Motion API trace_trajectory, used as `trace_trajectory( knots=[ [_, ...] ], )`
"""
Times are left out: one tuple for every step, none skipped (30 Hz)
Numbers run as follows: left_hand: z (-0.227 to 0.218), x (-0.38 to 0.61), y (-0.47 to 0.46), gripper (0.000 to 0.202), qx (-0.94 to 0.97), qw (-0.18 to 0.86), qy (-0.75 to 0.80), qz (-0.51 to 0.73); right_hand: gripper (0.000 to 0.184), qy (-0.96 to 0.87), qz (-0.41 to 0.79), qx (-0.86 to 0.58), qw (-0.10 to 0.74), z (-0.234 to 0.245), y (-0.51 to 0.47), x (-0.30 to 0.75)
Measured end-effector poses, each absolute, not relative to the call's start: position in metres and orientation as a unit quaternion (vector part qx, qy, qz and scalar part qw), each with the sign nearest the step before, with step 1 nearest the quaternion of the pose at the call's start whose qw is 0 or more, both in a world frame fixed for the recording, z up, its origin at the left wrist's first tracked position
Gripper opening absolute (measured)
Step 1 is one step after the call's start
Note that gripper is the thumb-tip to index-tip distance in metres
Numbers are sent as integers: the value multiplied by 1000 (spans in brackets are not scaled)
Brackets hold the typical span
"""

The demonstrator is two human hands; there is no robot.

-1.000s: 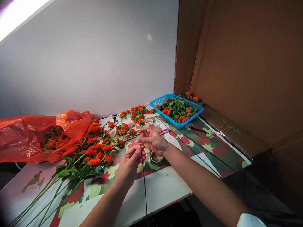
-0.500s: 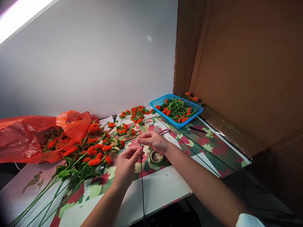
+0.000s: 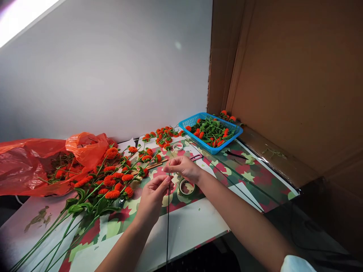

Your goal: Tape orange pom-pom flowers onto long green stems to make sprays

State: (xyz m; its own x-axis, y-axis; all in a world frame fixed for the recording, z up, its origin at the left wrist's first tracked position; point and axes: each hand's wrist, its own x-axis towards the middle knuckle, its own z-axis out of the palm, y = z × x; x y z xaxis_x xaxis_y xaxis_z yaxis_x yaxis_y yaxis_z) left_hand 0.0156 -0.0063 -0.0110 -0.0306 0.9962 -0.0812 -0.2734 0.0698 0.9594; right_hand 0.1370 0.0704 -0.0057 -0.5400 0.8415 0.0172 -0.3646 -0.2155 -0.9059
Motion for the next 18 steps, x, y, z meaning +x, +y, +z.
trace_trajectory(
  knots=[
    [-12,16,-6,22,389,581,449,557,40,-474,738,-255,407,-5,70,137],
    [-13,16,-5,23,381,589,442,559,39,-472,740,-258,404,-5,69,137],
    [-14,16,-5,24,373,597,436,561,37,-469,743,-261,400,-4,69,137],
    [-14,17,-5,25,367,603,431,562,37,-465,745,-265,398,-3,68,136],
    [-15,17,-5,25,362,607,428,564,37,-461,747,-268,397,-2,67,136],
    [-14,18,-6,26,359,609,426,565,38,-456,748,-272,398,-2,67,136],
    [-14,18,-6,26,359,609,425,565,39,-451,749,-275,399,-1,67,136],
    [-13,19,-7,26,362,606,427,565,39,-447,751,-277,399,-1,66,136],
    [-11,19,-7,25,366,599,433,565,40,-444,753,-281,397,-1,66,136],
    [-10,20,-8,24,371,588,443,566,42,-441,754,-284,396,-1,66,136],
    [-8,20,-9,24,375,575,456,567,43,-440,754,-287,395,-1,66,136],
    [-6,20,-10,23,379,561,468,568,44,-439,753,-290,395,-2,67,136],
    [-5,20,-10,22,384,550,477,567,44,-438,752,-293,396,-2,67,136],
    [-4,20,-10,21,389,543,483,566,45,-437,751,-296,397,-3,67,136],
    [-4,20,-10,21,394,540,484,564,45,-434,751,-299,398,-4,67,136],
    [-4,20,-10,20,398,541,481,563,45,-432,750,-301,399,-5,68,135],
    [-6,19,-9,20,399,546,475,563,45,-430,751,-301,399,-5,68,135],
    [-8,19,-9,21,394,553,468,566,45,-428,754,-300,399,-5,67,134]
  ],
)
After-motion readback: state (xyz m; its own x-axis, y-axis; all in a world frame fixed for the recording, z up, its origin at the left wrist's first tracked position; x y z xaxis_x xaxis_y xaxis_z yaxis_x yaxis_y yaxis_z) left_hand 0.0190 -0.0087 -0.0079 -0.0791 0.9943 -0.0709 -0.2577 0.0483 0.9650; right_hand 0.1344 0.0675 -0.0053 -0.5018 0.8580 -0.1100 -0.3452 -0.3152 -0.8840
